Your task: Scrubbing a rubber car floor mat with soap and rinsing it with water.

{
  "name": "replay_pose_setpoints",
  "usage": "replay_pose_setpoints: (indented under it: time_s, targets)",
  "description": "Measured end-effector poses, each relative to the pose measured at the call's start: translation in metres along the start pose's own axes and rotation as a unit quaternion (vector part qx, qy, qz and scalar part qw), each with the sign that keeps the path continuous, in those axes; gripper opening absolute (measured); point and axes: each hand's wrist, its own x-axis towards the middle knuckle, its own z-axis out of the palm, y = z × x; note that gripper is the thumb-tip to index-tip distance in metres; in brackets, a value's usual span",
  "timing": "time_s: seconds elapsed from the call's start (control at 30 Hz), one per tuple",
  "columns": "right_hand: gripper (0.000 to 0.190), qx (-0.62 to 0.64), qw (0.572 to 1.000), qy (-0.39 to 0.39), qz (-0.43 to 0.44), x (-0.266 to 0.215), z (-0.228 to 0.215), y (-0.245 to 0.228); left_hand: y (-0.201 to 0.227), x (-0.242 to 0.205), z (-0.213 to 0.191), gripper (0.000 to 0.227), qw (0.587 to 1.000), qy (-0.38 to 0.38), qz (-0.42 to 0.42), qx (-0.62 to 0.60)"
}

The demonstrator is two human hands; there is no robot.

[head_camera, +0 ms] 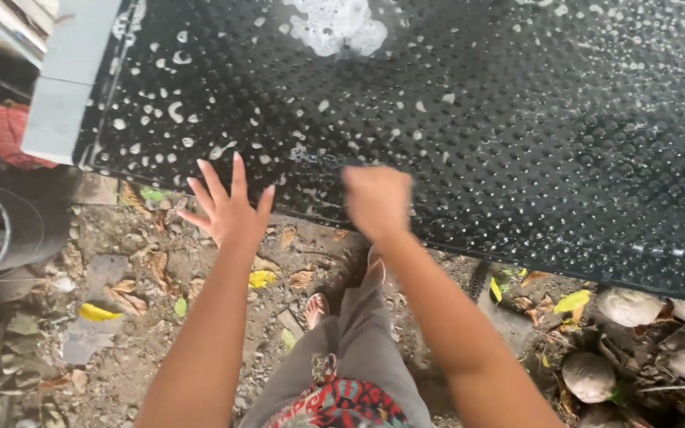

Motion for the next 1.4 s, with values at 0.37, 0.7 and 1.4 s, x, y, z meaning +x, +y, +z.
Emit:
replay_pose_setpoints:
  time_s: [0.37,0.7,1.4]
  targets:
    - [0.017,-0.219,0.894,-0.302,0.250,-0.027,-0.001,-0.043,-0.073,0.001,-0.016,0.044,0.919,0.069,0.178,-0.345]
    - [0.009,0.068,0.995,-0.068,-0.015,0.086,0.064,-0.058,-0.093,0.031,0.016,0.064,0.587,-0.205,-0.247,-0.743]
    - [0.013,0.051,0.984,-0.165,0.047,0.159,0.126,-0.028,-0.080,0.041,-0.031,0.036,0.835,0.032,-0.229,-0.499]
